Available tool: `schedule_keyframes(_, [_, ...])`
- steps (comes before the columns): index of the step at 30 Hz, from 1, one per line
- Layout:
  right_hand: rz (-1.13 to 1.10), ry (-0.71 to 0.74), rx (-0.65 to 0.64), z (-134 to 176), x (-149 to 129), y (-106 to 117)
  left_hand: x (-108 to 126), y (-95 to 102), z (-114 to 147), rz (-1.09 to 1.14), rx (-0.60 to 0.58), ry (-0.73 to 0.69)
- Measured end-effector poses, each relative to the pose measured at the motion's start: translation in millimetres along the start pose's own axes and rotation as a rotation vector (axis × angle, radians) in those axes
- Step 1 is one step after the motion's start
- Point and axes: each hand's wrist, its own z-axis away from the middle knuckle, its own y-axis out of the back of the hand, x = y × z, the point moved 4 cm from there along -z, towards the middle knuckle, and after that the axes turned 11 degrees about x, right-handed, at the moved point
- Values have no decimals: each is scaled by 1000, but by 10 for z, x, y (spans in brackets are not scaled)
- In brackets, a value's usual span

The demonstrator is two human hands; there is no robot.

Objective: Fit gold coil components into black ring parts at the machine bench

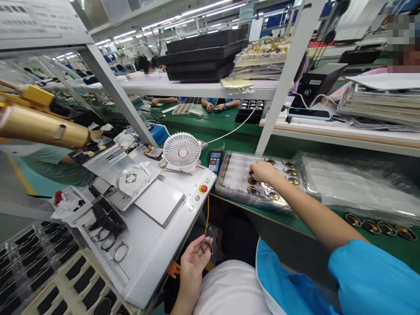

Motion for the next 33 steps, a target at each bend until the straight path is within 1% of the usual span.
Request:
schedule_keyframes(4, [24,65,5,-27,-18,-42,42,38,12,19,6,-26])
schedule_keyframes(7, [2,63,31,-20,47,-70,48,99,12,29,8,-25])
schedule_keyframes(9, [-33,23,65,-9,122,-102,22,155,-6,34,-2,-7])
schedule_keyframes(13, [-138,-87,167,0,268,-169,-32,248,-51,47,-57,42])
schedule_keyframes(15, [-179,-122,222,14,252,-184,-10,264,-54,51,-67,51])
schedule_keyframes(16, [-208,-133,254,38,195,-183,20,258,-50,56,-72,53])
schedule_keyframes(17, [-274,-134,288,80,96,-177,60,242,-43,64,-83,54])
schedule_keyframes(18, [-388,-114,317,144,-53,-167,111,216,-37,74,-102,57])
schedule_keyframes(19, [-544,-61,332,233,-251,-152,172,182,-31,89,-129,57])
schedule_keyframes(20, [-729,27,328,348,-492,-128,240,144,-28,103,-165,57])
schedule_keyframes(22, [-1083,278,265,641,-1033,-44,385,72,-29,115,-244,48])
schedule_keyframes(23, [-1194,399,225,800,-1289,9,455,46,-30,111,-285,41])
schedule_keyframes(24, [-1266,490,194,945,-1509,63,519,30,-30,102,-326,33])
schedule_keyframes(26, [-1335,590,174,1156,-1825,161,616,35,-21,72,-394,24])
schedule_keyframes(27, [-1344,613,181,1215,-1924,199,645,54,-11,52,-424,23])
schedule_keyframes(29, [-1338,647,205,1262,-2033,252,669,118,13,7,-455,20])
schedule_keyframes(33, [-1315,718,206,1242,-2104,279,637,263,55,-46,-416,-24])
